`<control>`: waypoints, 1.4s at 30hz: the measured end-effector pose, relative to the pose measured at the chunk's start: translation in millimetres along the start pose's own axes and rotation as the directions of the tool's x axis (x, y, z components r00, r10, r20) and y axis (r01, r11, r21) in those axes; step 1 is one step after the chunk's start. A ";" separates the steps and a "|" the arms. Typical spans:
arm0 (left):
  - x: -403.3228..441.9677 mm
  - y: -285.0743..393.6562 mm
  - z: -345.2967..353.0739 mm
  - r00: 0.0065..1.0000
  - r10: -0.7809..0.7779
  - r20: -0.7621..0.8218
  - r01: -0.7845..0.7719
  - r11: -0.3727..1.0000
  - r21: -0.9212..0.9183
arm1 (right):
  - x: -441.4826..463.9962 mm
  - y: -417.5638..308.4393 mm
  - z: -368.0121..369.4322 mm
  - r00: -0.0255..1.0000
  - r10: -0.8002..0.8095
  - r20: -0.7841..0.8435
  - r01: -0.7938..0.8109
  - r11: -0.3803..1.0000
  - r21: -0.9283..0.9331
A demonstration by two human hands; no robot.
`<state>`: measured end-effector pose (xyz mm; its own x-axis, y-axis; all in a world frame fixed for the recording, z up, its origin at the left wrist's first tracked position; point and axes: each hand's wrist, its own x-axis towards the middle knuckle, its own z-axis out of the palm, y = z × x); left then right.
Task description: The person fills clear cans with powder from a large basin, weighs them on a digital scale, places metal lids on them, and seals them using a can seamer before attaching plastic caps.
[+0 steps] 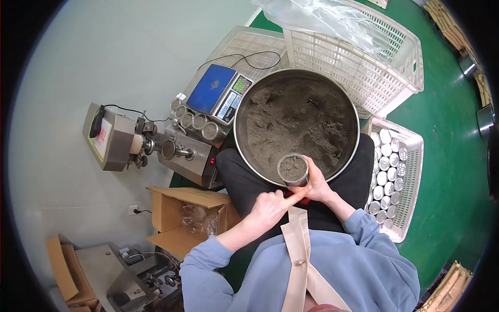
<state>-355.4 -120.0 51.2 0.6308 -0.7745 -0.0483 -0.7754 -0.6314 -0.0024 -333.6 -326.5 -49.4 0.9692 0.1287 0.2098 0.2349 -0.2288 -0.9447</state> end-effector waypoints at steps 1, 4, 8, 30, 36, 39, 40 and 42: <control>-4.3 -2.1 1.7 0.999 0.008 -0.039 -0.011 0.997 -0.076 | 1.7 2.3 -2.0 1.000 -0.001 -0.017 0.001 1.000 0.002; -9.0 -12.5 -13.7 0.988 -0.082 -0.127 0.035 0.942 -0.333 | 4.4 2.4 -9.9 0.998 0.020 -0.066 -0.020 1.000 0.004; -15.7 -30.9 3.0 0.738 -0.672 0.065 0.170 0.091 -0.981 | 4.0 5.2 -9.5 0.997 0.009 -0.074 -0.012 0.999 -0.045; 23.9 -17.4 60.6 0.581 -0.785 0.215 0.086 -0.204 -0.975 | 5.3 -17.2 0.2 0.991 -0.131 0.014 0.132 0.986 -0.103; 29.9 -13.6 54.5 0.696 -0.510 0.506 0.111 -0.620 -0.777 | 6.4 -17.9 3.4 0.989 -0.144 0.030 0.147 0.983 -0.115; 30.6 -9.2 73.8 0.694 -0.489 0.528 0.116 -0.648 -0.752 | 3.8 -16.9 4.9 0.990 -0.137 0.021 0.138 0.984 -0.109; 31.1 -7.3 70.8 0.686 -0.497 0.532 0.116 -0.647 -0.754 | 3.8 -17.4 5.5 0.991 -0.135 0.016 0.135 0.985 -0.106; 30.7 -5.7 68.1 0.696 -0.506 0.510 0.082 -0.650 -0.756 | 5.4 -19.3 5.3 0.990 -0.142 0.017 0.143 0.984 -0.105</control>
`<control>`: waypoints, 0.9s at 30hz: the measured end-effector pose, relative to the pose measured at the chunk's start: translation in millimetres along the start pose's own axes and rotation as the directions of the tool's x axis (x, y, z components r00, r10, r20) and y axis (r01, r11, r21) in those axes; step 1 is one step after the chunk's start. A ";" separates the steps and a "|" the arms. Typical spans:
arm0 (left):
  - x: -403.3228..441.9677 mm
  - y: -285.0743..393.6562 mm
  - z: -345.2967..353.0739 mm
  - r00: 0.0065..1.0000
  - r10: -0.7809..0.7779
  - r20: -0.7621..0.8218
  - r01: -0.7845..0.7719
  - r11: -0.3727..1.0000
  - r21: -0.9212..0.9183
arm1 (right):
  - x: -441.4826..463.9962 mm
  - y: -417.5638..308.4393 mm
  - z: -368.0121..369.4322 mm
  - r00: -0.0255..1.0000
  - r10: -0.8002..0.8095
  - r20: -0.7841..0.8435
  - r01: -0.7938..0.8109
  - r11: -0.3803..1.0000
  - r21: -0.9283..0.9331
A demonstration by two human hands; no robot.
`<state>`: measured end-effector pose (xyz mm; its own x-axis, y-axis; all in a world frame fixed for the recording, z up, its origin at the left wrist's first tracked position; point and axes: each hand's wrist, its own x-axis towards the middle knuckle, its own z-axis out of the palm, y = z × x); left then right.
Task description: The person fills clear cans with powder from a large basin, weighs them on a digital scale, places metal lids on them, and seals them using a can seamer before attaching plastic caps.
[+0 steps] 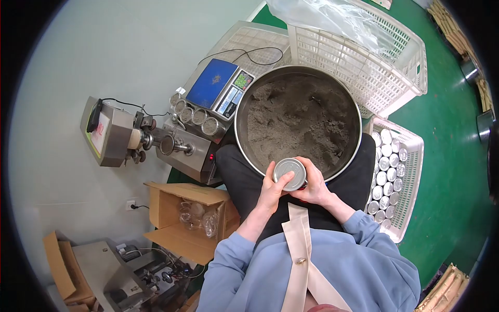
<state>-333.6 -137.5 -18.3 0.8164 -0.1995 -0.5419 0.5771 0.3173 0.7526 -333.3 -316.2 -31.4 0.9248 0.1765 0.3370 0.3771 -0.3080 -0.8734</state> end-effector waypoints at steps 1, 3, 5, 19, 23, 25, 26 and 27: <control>-1.9 -1.3 -0.3 1.000 0.021 0.023 -0.020 0.999 -0.026 | 3.1 -3.2 -1.5 1.000 -0.005 0.001 0.005 1.000 -0.001; -6.5 -2.9 -0.2 0.988 0.136 0.072 -0.132 0.990 -0.056 | 11.4 -11.7 -4.3 1.000 -0.006 -0.010 0.006 1.000 0.025; -16.3 2.0 5.2 0.940 0.317 0.126 -0.310 0.948 -0.072 | 20.6 -23.4 -9.0 1.000 -0.011 -0.021 0.012 0.999 0.051; -55.7 57.8 35.6 0.701 0.651 0.292 -0.713 0.624 0.320 | 51.7 -80.4 -36.6 0.983 -0.183 0.021 0.181 0.981 0.075; -47.3 52.1 31.8 0.687 0.684 0.244 -0.721 0.604 0.339 | 50.8 -72.4 -27.3 0.988 -0.151 0.022 0.149 0.987 0.059; -41.3 44.8 25.3 0.692 0.690 0.213 -0.715 0.614 0.335 | 49.6 -64.7 -18.3 0.990 -0.140 0.023 0.138 0.987 0.088; -40.5 44.3 25.6 0.673 0.720 0.169 -0.725 0.599 0.339 | 49.5 -62.8 -15.4 0.992 -0.120 0.041 0.117 0.990 0.078; -37.5 43.7 20.4 0.651 0.742 0.160 -0.736 0.566 0.372 | 49.6 -63.2 -11.0 0.995 -0.067 0.073 0.057 0.991 0.124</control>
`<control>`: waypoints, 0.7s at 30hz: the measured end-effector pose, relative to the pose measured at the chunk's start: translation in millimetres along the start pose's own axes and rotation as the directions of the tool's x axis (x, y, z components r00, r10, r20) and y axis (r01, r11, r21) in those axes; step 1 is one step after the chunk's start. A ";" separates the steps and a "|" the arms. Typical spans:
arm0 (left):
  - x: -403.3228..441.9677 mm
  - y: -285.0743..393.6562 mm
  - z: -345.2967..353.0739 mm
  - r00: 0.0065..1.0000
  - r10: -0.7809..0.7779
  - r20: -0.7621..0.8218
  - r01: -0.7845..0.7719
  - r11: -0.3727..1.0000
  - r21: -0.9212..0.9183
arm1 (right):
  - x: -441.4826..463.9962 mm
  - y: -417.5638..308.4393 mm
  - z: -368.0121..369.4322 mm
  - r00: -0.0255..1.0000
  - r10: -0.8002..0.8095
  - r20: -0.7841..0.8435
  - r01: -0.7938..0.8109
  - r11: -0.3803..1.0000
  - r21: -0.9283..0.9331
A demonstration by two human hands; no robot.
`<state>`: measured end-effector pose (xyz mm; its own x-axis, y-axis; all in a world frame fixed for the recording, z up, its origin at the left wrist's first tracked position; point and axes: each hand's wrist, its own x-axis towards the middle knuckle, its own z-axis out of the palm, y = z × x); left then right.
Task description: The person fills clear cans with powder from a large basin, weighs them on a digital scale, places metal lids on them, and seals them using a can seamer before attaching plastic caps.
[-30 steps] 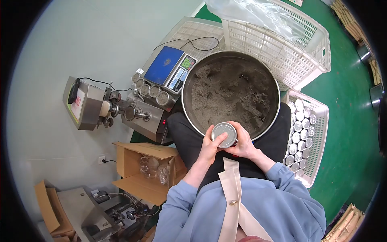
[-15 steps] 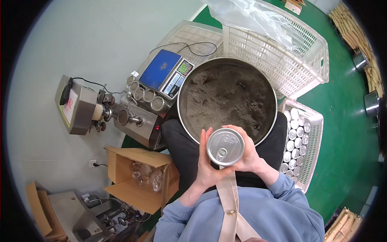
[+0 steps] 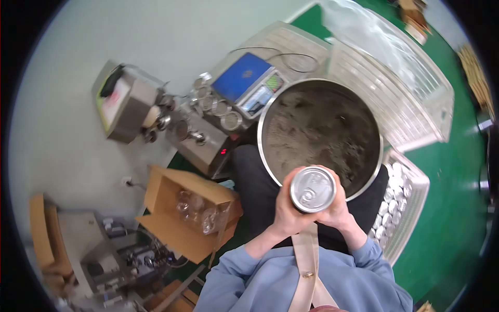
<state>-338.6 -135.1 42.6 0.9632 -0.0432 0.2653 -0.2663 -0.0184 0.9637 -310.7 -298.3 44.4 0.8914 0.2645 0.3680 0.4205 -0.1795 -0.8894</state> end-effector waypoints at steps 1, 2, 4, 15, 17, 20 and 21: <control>0.6 -0.7 -4.1 0.999 -0.013 -0.030 0.014 1.000 0.019 | -2.3 6.2 5.5 0.999 0.034 0.026 -0.034 0.999 0.020; 1.3 -1.3 -7.7 0.998 -0.027 -0.059 0.029 0.999 0.035 | -0.3 9.6 10.5 0.996 0.068 0.053 -0.070 0.997 0.035; 6.3 -5.2 -19.9 0.987 -0.034 -0.159 0.048 0.996 0.081 | 8.6 5.5 11.4 0.991 0.077 0.112 -0.076 0.997 -0.014; 74.2 -98.4 -221.8 0.640 0.155 -0.752 0.221 0.901 0.374 | -36.5 97.5 1.2 0.968 0.220 0.120 -0.159 0.909 -0.384; 84.2 -115.6 -253.0 0.592 0.141 -0.794 0.275 0.890 0.364 | -55.3 117.1 1.8 0.967 0.241 0.080 -0.186 0.887 -0.422; 96.7 -139.6 -289.9 0.513 0.145 -0.846 0.346 0.867 0.358 | -78.9 139.9 4.0 0.968 0.252 0.017 -0.215 0.857 -0.468; 100.4 -143.1 -298.4 0.488 0.137 -0.862 0.378 0.857 0.350 | -85.5 147.6 5.5 0.967 0.254 -0.001 -0.223 0.847 -0.482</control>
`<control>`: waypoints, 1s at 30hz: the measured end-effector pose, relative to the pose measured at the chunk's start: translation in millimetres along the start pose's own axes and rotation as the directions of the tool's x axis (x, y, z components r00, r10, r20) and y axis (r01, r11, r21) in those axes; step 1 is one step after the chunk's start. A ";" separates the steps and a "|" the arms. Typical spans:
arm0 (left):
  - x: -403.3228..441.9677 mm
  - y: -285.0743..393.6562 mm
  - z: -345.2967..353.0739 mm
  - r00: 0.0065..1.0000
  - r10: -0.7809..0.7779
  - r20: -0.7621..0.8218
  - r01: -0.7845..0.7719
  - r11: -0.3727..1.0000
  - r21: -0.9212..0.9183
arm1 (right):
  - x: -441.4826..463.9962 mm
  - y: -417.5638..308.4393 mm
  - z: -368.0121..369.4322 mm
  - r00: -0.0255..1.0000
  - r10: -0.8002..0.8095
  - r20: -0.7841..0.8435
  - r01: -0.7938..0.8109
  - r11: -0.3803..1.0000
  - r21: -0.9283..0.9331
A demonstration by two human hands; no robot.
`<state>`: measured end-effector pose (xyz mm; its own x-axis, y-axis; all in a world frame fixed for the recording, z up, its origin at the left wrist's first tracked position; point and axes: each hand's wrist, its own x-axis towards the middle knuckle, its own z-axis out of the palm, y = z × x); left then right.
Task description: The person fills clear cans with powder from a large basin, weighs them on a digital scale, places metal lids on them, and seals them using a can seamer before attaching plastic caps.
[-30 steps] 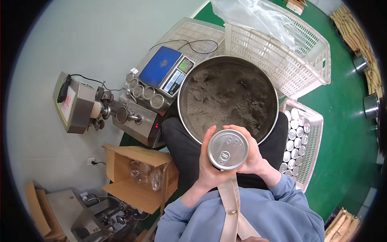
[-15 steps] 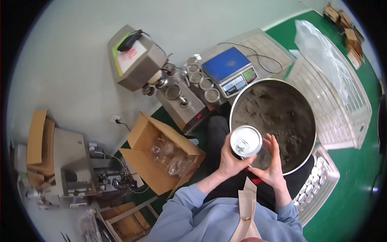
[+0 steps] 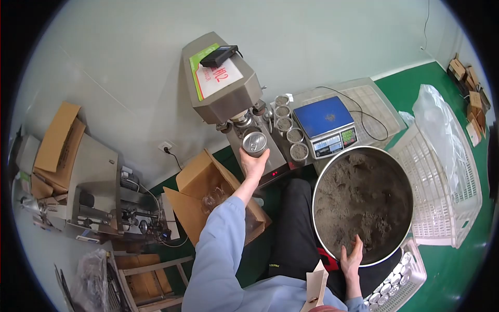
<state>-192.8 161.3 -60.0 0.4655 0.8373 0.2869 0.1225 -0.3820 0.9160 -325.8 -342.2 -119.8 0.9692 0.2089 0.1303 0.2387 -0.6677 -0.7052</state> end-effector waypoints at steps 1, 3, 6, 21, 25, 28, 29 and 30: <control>7.9 -3.9 1.2 1.000 -0.021 -0.020 0.022 0.999 0.028 | -0.9 1.8 3.5 1.000 0.013 -0.015 -0.013 1.000 -0.014; 19.2 -11.9 3.8 1.000 -0.017 -0.020 0.018 0.999 0.040 | -4.4 6.1 8.4 0.999 0.041 -0.024 -0.043 0.997 -0.064; 26.7 -16.4 9.6 1.000 -0.025 -0.002 0.025 0.998 0.058 | 2.1 0.0 12.5 0.998 0.053 -0.037 -0.056 0.995 -0.086; 29.6 -5.6 37.3 1.000 0.019 -0.018 -0.019 1.000 -0.019 | 3.1 -1.3 15.0 0.996 0.089 -0.009 -0.089 0.989 -0.118; 36.7 -6.8 41.3 0.999 0.013 -0.042 -0.014 0.999 -0.043 | 3.3 -0.9 15.3 0.994 0.112 -0.001 -0.111 0.986 -0.121; 45.1 -7.0 36.9 0.994 0.038 -0.101 -0.037 0.999 0.010 | 3.2 -2.0 15.3 0.993 0.115 0.001 -0.114 0.985 -0.126; 50.3 -13.5 36.5 0.992 0.048 -0.120 -0.046 0.999 0.022 | 3.4 -2.0 15.4 0.993 0.114 -0.001 -0.113 0.985 -0.127; 57.4 -21.1 36.5 0.988 0.060 -0.139 -0.056 0.998 0.033 | 3.9 -1.1 15.7 0.993 0.114 0.002 -0.113 0.985 -0.131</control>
<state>-136.7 203.2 -73.1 0.3456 0.8591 0.3776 0.1256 -0.4411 0.8886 -323.3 -329.5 -129.5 0.9900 0.1328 0.0471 0.1333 -0.7745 -0.6183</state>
